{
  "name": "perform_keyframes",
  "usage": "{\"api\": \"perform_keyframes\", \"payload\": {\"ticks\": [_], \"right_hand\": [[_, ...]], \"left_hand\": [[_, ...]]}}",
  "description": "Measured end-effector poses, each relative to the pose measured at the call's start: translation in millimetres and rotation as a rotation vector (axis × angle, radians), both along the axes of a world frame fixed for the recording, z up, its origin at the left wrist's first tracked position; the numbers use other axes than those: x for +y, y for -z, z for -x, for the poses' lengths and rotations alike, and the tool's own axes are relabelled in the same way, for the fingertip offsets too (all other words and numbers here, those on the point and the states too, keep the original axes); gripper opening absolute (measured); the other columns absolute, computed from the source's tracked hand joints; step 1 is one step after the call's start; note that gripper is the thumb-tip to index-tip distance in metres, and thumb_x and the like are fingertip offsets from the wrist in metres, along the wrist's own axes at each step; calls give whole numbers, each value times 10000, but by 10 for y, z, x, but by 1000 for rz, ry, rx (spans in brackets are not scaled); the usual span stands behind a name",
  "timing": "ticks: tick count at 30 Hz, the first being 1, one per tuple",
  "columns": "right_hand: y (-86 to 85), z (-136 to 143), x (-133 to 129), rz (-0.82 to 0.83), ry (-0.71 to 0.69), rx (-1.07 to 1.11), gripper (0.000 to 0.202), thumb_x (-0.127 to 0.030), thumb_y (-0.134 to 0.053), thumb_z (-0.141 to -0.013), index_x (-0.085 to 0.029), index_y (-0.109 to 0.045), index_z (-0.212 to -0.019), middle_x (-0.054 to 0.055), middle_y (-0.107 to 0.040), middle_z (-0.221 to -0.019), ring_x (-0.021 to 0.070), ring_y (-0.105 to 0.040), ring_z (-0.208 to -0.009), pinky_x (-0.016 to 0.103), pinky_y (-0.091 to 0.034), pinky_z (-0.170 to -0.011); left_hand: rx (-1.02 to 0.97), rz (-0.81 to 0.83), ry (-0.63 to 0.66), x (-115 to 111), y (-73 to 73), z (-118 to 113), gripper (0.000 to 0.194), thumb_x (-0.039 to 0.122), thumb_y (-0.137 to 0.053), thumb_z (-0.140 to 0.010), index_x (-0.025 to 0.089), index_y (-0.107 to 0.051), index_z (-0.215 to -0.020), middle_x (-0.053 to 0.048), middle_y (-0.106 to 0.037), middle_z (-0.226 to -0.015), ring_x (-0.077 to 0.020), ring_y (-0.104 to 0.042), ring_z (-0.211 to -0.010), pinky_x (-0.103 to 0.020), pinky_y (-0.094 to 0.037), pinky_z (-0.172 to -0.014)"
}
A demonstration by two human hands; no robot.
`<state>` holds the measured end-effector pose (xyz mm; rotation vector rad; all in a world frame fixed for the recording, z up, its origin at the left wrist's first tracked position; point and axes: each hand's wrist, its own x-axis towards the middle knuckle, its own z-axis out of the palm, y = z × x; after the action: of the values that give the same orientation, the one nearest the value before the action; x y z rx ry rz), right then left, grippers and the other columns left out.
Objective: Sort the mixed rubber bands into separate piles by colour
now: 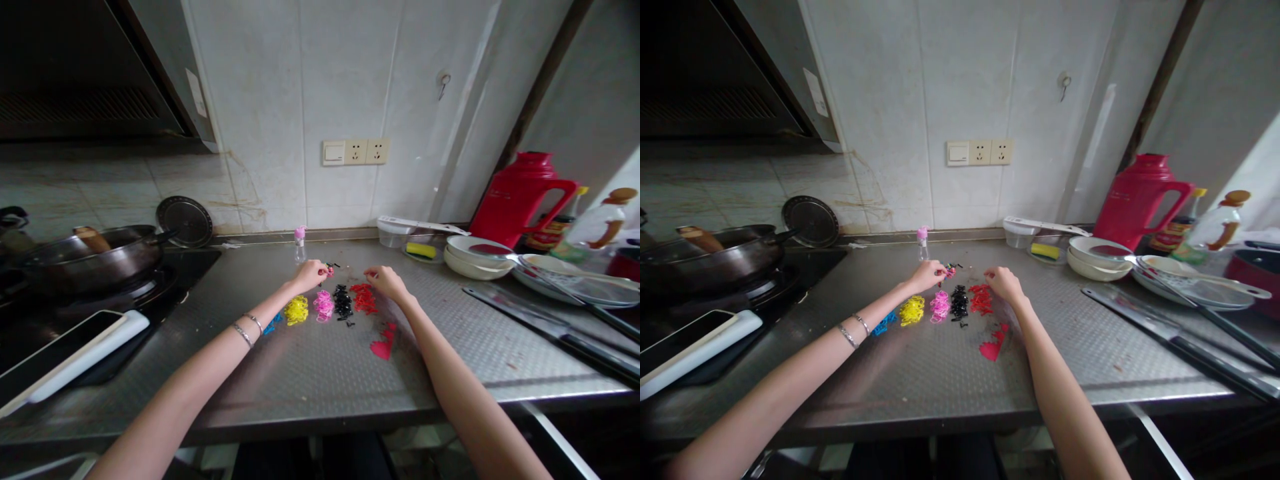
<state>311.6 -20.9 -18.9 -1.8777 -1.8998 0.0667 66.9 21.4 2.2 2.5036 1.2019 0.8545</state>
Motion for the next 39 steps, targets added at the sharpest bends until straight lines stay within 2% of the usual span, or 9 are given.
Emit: {"api": "perform_keyframes", "payload": {"ticks": [3, 6, 11, 14, 17, 22, 26, 31, 39], "right_hand": [[3, -9, -8, -4, -1, -3, 290, -277, -453, -731, -251, -657, -936, 32, -663, -890, 165, -591, -819, 225, -417, -675], [-3, -15, -24, -12, 3, -10, 297, -281, -452, -734, -253, -655, -950, 31, -665, -894, 165, -588, -836, 225, -414, -688], [-22, -24, -45, -5, 15, -16, 293, -285, -453, -737, -252, -656, -946, 27, -667, -896, 169, -588, -830, 221, -414, -670], [-27, -25, -47, 3, 23, -16, 289, -283, -452, -741, -254, -657, -943, 30, -666, -897, 167, -587, -829, 218, -415, -665], [-27, -14, -47, 5, 23, -21, 288, -279, -452, -740, -253, -655, -942, 31, -662, -910, 167, -586, -829, 218, -414, -657], [-40, 43, -57, 8, -7, -43, 292, -274, -445, -741, -245, -648, -948, 35, -661, -904, 168, -587, -822, 222, -409, -650], [-62, 97, -76, 6, -21, -59, 290, -279, -439, -746, -247, -648, -945, 37, -658, -914, 173, -585, -832, 221, -405, -644], [-66, 181, -87, -4, -54, -41, 280, -294, -445, -752, -248, -650, -937, 29, -658, -915, 168, -585, -826, 218, -408, -656], [-115, 435, 82, -7, -149, -53, 291, -355, -435, -772, -258, -651, -941, 23, -655, -940, 168, -581, -854, 216, -411, -675]], "left_hand": [[91, -124, 111, -103, 1, -312, 198, 200, -500, -700, 175, -691, -748, -49, -628, -737, -143, -545, -664, -227, -388, -629], [133, -148, 161, -202, 18, -559, 193, 205, -505, -702, 182, -684, -770, -53, -620, -751, -142, -550, -664, -227, -395, -627], [147, -147, 228, -236, 20, -643, 283, 216, -501, -716, 191, -637, -964, -62, -614, -831, -142, -558, -696, -231, -408, -662], [87, -130, 189, -101, 10, -446, 307, 183, -470, -727, 170, -621, -994, -58, -615, -831, -135, -552, -704, -230, -406, -678], [12, -70, 99, 146, 49, -104, 295, 172, -474, -717, 140, -627, -967, -51, -625, -790, -132, -545, -687, -229, -404, -661], [-202, 108, -168, 507, 239, 583, 264, 138, -470, -687, 94, -628, -894, -49, -625, -713, -119, -540, -625, -211, -404, -598], [-338, 200, -271, 553, 377, 971, 233, 125, -454, -670, 101, -629, -822, -35, -608, -653, -104, -522, -550, -197, -387, -533], [-405, 246, -292, 511, 425, 1054, 316, 97, -395, -668, 92, -605, -904, 31, -489, -474, -85, -453, -446, -177, -330, -455], [-381, 211, -269, 510, 440, 1043, 312, 83, -392, -671, 72, -599, -905, 37, -472, -456, -89, -449, -443, -183, -336, -468]]}}
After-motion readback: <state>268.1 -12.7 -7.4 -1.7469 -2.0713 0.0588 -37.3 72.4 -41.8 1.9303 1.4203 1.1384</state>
